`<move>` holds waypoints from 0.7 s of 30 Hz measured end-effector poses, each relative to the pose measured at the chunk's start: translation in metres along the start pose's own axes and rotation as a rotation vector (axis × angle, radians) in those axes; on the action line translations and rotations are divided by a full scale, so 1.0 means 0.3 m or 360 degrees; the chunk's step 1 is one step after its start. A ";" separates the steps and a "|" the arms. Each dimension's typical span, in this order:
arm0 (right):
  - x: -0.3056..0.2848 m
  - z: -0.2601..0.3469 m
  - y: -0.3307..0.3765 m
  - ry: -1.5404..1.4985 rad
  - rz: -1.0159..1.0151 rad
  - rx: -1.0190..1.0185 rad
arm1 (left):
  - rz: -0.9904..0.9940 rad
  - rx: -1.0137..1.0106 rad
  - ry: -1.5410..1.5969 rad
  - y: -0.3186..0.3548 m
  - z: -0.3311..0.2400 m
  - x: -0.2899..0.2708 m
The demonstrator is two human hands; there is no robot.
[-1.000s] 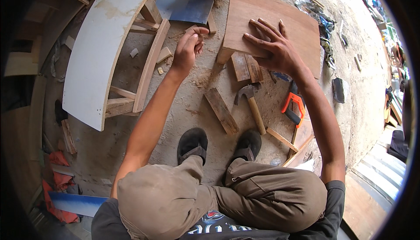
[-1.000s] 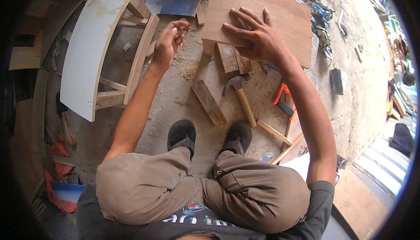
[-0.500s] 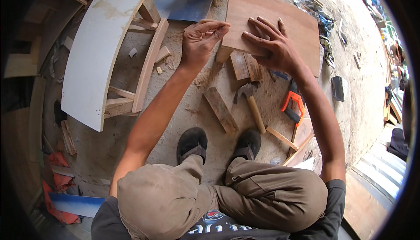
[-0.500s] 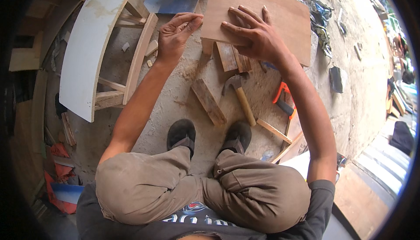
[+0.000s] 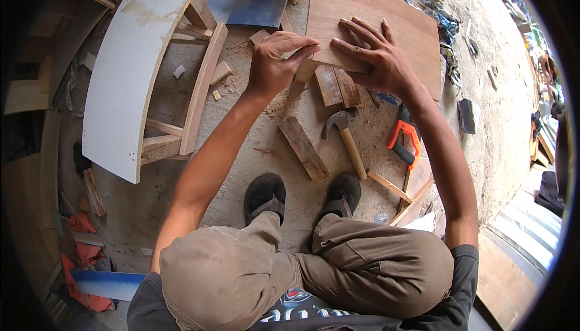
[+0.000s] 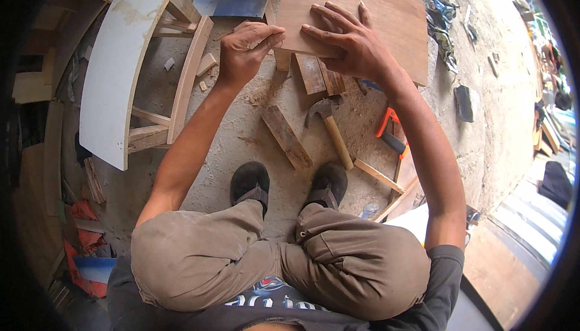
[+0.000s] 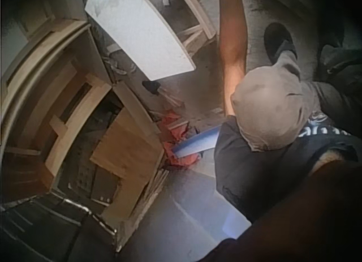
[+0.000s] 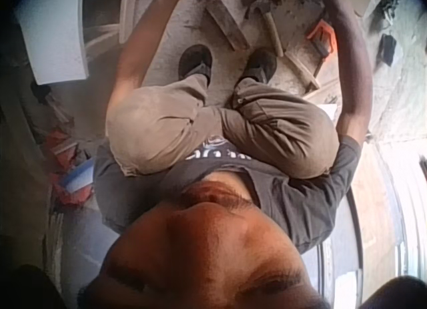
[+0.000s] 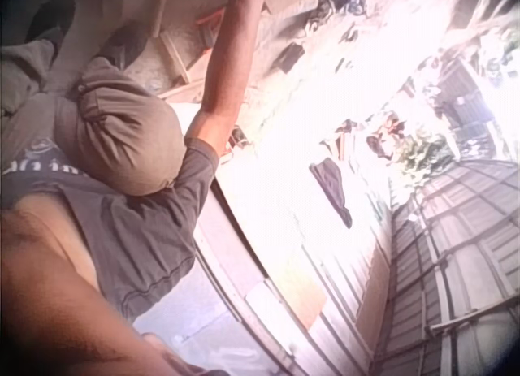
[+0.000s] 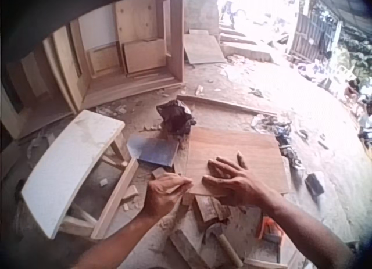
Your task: The person assembles a small wooden structure by cutting a piece of wood, arranging several small wooden blocks, and nailing a larger board onto the blocks using a hammer and nails.
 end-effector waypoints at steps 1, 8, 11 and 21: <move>-0.001 0.001 -0.001 -0.0007 0.0000 0.0001 | -0.0002 0.0027 -0.0018 0.002 -0.002 0.000; -0.012 0.010 -0.006 -0.0029 0.0019 -0.0013 | -0.0006 0.0413 -0.0153 0.005 -0.028 -0.003; -0.017 0.011 -0.009 -0.0031 0.0019 -0.0006 | 0.0009 0.0441 -0.0168 0.007 -0.029 -0.004; -0.003 0.000 -0.002 -0.0041 -0.0001 0.0001 | -0.0095 0.0075 -0.0111 0.026 0.011 -0.003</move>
Point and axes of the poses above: each hand's wrist, its own y-axis away from the middle knuckle, its own x-axis out of the palm, z = x × y, the point moved 7 cm from there along -y, towards the middle knuckle, and after that the axes turned 15 degrees about -z, right-handed, at the moved point
